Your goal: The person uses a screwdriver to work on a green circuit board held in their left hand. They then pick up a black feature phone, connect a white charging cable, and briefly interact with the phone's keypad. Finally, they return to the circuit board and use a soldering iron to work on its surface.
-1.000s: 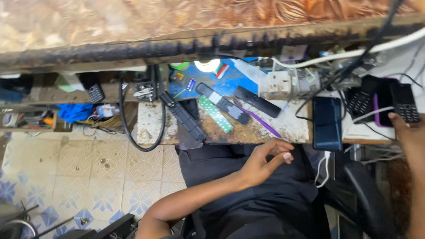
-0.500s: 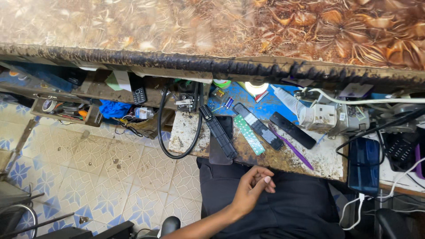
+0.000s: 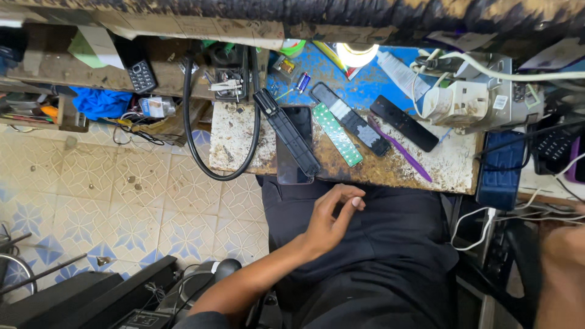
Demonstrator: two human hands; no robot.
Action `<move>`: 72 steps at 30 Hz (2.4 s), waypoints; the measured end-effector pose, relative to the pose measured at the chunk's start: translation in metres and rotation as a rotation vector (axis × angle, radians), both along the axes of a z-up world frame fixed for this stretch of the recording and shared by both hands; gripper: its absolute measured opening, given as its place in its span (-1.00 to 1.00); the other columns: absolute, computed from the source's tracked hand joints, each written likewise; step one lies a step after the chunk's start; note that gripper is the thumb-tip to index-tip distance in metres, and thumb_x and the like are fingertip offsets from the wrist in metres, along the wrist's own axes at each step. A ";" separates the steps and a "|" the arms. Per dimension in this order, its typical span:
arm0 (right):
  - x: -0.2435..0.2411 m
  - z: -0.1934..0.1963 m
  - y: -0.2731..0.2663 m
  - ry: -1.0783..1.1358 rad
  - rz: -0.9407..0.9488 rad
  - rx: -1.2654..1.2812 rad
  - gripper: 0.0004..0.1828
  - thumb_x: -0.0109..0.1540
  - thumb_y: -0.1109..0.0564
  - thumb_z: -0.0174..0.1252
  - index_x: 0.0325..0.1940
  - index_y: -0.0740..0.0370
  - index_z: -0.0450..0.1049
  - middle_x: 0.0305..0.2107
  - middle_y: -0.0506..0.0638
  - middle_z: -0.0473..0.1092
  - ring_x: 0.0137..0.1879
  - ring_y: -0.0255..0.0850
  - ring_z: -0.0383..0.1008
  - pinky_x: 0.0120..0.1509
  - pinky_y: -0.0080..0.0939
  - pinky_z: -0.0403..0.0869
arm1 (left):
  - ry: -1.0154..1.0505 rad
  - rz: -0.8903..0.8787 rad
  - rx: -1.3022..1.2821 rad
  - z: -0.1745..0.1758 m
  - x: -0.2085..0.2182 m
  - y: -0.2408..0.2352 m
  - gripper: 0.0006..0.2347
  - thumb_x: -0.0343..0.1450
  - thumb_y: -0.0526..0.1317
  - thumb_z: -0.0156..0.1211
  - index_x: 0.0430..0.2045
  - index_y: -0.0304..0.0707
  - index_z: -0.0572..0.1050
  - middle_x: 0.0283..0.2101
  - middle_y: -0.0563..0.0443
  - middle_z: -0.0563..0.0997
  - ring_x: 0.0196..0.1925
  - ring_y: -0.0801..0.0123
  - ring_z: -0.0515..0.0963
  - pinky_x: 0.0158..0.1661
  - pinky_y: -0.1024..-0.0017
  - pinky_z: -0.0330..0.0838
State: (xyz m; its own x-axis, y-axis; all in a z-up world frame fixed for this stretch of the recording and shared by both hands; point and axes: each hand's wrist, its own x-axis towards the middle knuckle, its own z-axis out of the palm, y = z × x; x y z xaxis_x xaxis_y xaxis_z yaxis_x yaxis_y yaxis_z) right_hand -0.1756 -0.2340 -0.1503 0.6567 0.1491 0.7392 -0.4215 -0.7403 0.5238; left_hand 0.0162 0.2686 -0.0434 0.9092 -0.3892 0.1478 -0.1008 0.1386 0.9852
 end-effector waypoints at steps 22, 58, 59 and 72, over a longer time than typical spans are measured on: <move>0.218 0.109 0.350 0.575 0.553 1.400 -0.62 0.25 0.28 0.28 0.17 0.31 0.48 -0.38 0.12 0.34 -0.33 0.13 0.46 -0.31 0.12 0.42 | -0.188 0.171 0.035 0.005 0.025 0.008 -0.87 0.59 -0.28 0.05 -0.16 -0.39 0.50 -0.14 -0.18 0.62 0.11 -0.23 0.59 0.12 -0.01 0.44; 0.141 0.184 0.384 0.442 0.982 2.179 -0.56 0.28 0.32 0.10 0.23 0.59 0.37 -0.38 0.17 0.36 -0.36 -0.22 0.38 -0.24 -0.19 0.54 | -0.154 0.180 -0.301 -0.012 -0.004 0.023 -0.71 0.58 -0.23 -0.02 -0.59 -0.26 0.45 -0.70 0.04 0.51 -0.68 0.35 0.47 -0.55 0.44 0.41; 0.142 0.185 0.385 0.435 0.998 2.172 -0.57 0.28 0.32 0.09 0.22 0.59 0.38 -0.40 0.16 0.35 -0.37 -0.23 0.37 -0.26 -0.21 0.52 | -0.160 0.178 -0.316 -0.010 -0.004 0.023 -0.71 0.58 -0.25 -0.03 -0.59 -0.26 0.44 -0.69 0.04 0.50 -0.68 0.37 0.44 -0.56 0.45 0.39; 0.147 0.176 0.385 0.309 1.026 2.090 -0.86 0.23 0.34 0.26 -0.19 0.46 0.44 -0.46 0.11 0.41 -0.38 -0.30 0.39 -0.29 -0.29 0.45 | -0.311 0.184 -0.240 0.002 -0.006 0.024 -0.77 0.56 -0.26 0.05 -0.51 -0.35 0.52 -0.61 -0.04 0.56 -0.64 0.13 0.51 -0.53 0.35 0.45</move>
State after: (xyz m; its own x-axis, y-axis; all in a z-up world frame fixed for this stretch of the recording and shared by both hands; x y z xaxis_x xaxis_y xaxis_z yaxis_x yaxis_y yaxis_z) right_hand -0.0286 0.1514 0.0254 0.9657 -0.1616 0.2034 0.2064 0.0017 -0.9785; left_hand 0.0105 0.2931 -0.0409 0.8579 -0.1464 0.4925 -0.4323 0.3123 0.8459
